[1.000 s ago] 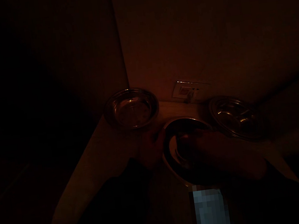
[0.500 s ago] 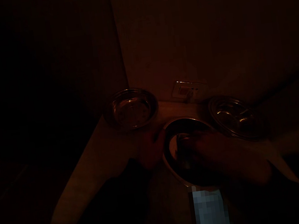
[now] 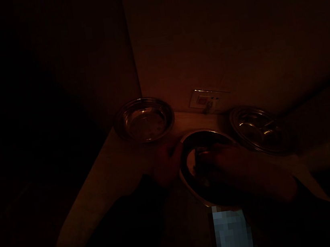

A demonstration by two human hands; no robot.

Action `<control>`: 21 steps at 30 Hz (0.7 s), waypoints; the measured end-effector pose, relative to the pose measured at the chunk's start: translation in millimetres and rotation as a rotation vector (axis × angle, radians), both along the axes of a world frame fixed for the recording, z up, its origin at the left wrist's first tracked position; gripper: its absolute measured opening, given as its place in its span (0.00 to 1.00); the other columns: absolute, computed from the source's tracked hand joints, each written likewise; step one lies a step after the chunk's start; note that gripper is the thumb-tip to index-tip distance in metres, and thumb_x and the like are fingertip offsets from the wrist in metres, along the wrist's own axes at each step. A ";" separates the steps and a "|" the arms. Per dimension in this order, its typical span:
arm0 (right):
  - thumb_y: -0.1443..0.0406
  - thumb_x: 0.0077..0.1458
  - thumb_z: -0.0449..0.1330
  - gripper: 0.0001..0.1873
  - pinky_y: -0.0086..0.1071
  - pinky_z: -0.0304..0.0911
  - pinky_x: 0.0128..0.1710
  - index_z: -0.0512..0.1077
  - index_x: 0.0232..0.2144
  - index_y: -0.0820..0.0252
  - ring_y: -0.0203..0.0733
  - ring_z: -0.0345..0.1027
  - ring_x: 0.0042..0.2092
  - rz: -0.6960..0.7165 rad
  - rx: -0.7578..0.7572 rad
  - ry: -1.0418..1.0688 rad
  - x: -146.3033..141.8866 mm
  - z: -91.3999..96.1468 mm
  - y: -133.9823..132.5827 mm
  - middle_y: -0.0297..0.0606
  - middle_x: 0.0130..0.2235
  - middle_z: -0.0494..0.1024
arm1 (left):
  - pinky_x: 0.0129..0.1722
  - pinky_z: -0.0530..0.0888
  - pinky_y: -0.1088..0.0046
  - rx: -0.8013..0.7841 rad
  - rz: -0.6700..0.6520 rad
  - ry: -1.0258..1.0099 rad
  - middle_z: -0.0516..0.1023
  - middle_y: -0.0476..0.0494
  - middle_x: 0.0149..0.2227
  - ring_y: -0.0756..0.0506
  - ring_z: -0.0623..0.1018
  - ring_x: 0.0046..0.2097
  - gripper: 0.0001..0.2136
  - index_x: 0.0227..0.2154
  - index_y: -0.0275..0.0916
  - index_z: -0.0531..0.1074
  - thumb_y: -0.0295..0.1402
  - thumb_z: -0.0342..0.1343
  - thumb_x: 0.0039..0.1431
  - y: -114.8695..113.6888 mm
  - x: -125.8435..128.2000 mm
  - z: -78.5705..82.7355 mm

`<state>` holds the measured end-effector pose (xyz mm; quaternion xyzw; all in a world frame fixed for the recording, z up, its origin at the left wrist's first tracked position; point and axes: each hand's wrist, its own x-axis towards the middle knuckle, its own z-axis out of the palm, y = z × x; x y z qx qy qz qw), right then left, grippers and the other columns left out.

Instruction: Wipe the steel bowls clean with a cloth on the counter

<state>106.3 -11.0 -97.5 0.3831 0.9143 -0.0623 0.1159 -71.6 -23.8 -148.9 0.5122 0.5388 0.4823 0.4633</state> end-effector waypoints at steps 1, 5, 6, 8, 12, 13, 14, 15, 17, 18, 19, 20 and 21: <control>0.65 0.58 0.52 0.16 0.40 0.65 0.41 0.70 0.47 0.55 0.49 0.70 0.45 0.011 0.015 0.016 -0.6 -1.4 0.7 0.43 0.46 0.76 | 0.44 0.73 0.74 -0.013 0.003 -0.001 0.79 0.44 0.45 0.46 0.78 0.44 0.15 0.46 0.35 0.74 0.34 0.49 0.59 0.0 0.0 0.4; 0.68 0.57 0.52 0.16 0.40 0.63 0.47 0.71 0.47 0.58 0.48 0.63 0.53 0.138 -0.028 0.124 -8.3 -5.0 -3.8 0.42 0.49 0.74 | 0.45 0.73 0.73 -0.022 0.041 0.042 0.79 0.44 0.45 0.45 0.78 0.45 0.16 0.46 0.35 0.74 0.34 0.49 0.59 0.3 0.7 1.8; 0.69 0.56 0.52 0.16 0.40 0.62 0.49 0.71 0.47 0.58 0.48 0.62 0.54 0.170 -0.062 0.146 -10.0 -4.7 -6.1 0.42 0.50 0.74 | 0.46 0.72 0.73 -0.015 0.044 0.043 0.79 0.45 0.45 0.45 0.77 0.45 0.16 0.46 0.35 0.74 0.34 0.49 0.59 0.5 0.8 1.6; 0.70 0.56 0.52 0.17 0.40 0.61 0.51 0.71 0.47 0.57 0.46 0.62 0.54 0.208 -0.120 0.171 -11.9 -3.5 -9.7 0.39 0.51 0.73 | 0.46 0.72 0.73 -0.012 0.049 0.039 0.79 0.45 0.45 0.45 0.77 0.46 0.16 0.46 0.36 0.74 0.35 0.49 0.59 1.0 0.7 0.7; 0.67 0.57 0.52 0.17 0.41 0.64 0.47 0.69 0.49 0.56 0.48 0.62 0.54 0.135 -0.072 0.124 -8.7 -3.0 -7.8 0.40 0.54 0.70 | 0.46 0.72 0.72 -0.023 0.046 0.037 0.79 0.44 0.46 0.45 0.77 0.46 0.16 0.45 0.36 0.74 0.35 0.50 0.59 1.3 0.4 0.9; 0.66 0.58 0.52 0.17 0.42 0.65 0.45 0.69 0.50 0.57 0.50 0.63 0.53 0.093 -0.030 0.087 -6.9 -3.4 -5.5 0.43 0.54 0.71 | 0.46 0.72 0.72 -0.025 0.045 0.039 0.78 0.44 0.46 0.45 0.77 0.46 0.16 0.45 0.36 0.74 0.35 0.50 0.59 1.1 0.3 1.6; 0.66 0.59 0.51 0.18 0.42 0.66 0.43 0.68 0.50 0.58 0.51 0.64 0.52 0.052 0.012 0.046 -5.0 -4.0 -3.0 0.45 0.53 0.71 | 0.46 0.72 0.72 -0.029 0.045 0.041 0.78 0.44 0.46 0.45 0.77 0.46 0.16 0.46 0.35 0.74 0.35 0.50 0.59 0.7 0.2 2.4; 0.65 0.59 0.50 0.18 0.43 0.67 0.40 0.68 0.50 0.58 0.53 0.66 0.51 0.016 0.046 0.004 -3.2 -4.6 -0.6 0.47 0.51 0.73 | 0.46 0.72 0.72 -0.033 0.043 0.043 0.78 0.43 0.46 0.45 0.77 0.46 0.16 0.46 0.35 0.74 0.35 0.49 0.59 0.4 0.1 3.0; 0.66 0.60 0.48 0.18 0.43 0.68 0.37 0.68 0.51 0.59 0.53 0.68 0.47 -0.025 0.081 -0.053 -0.9 -5.8 3.1 0.48 0.47 0.75 | 0.45 0.72 0.73 -0.019 0.030 0.048 0.78 0.43 0.46 0.45 0.77 0.46 0.16 0.46 0.35 0.74 0.34 0.49 0.59 -0.2 -0.1 3.2; 0.66 0.60 0.48 0.18 0.42 0.68 0.37 0.68 0.51 0.60 0.53 0.69 0.46 -0.024 0.087 -0.058 -0.8 -6.5 3.9 0.49 0.46 0.76 | 0.45 0.73 0.73 -0.004 0.023 0.047 0.78 0.43 0.47 0.45 0.77 0.46 0.16 0.46 0.35 0.74 0.34 0.49 0.60 -0.3 -0.1 2.8; 0.66 0.60 0.48 0.18 0.42 0.68 0.37 0.68 0.51 0.61 0.53 0.69 0.46 -0.009 0.086 -0.044 -1.4 -7.3 3.9 0.49 0.45 0.76 | 0.44 0.73 0.73 0.005 0.023 0.046 0.78 0.43 0.46 0.45 0.78 0.45 0.16 0.46 0.36 0.74 0.34 0.49 0.60 -0.3 0.0 2.0; 0.67 0.60 0.48 0.18 0.41 0.68 0.38 0.68 0.50 0.62 0.52 0.68 0.47 0.016 0.077 -0.012 -2.6 -8.2 3.2 0.49 0.46 0.76 | 0.44 0.73 0.73 0.012 0.032 0.044 0.78 0.44 0.46 0.45 0.78 0.45 0.16 0.46 0.36 0.74 0.34 0.49 0.59 -0.1 0.2 1.3; 0.67 0.59 0.49 0.18 0.41 0.67 0.41 0.68 0.50 0.62 0.51 0.67 0.49 0.048 0.065 0.032 -4.3 -9.1 1.9 0.48 0.48 0.75 | 0.45 0.73 0.73 0.010 0.047 0.040 0.78 0.43 0.46 0.45 0.78 0.46 0.16 0.46 0.36 0.74 0.34 0.49 0.59 0.1 0.5 0.7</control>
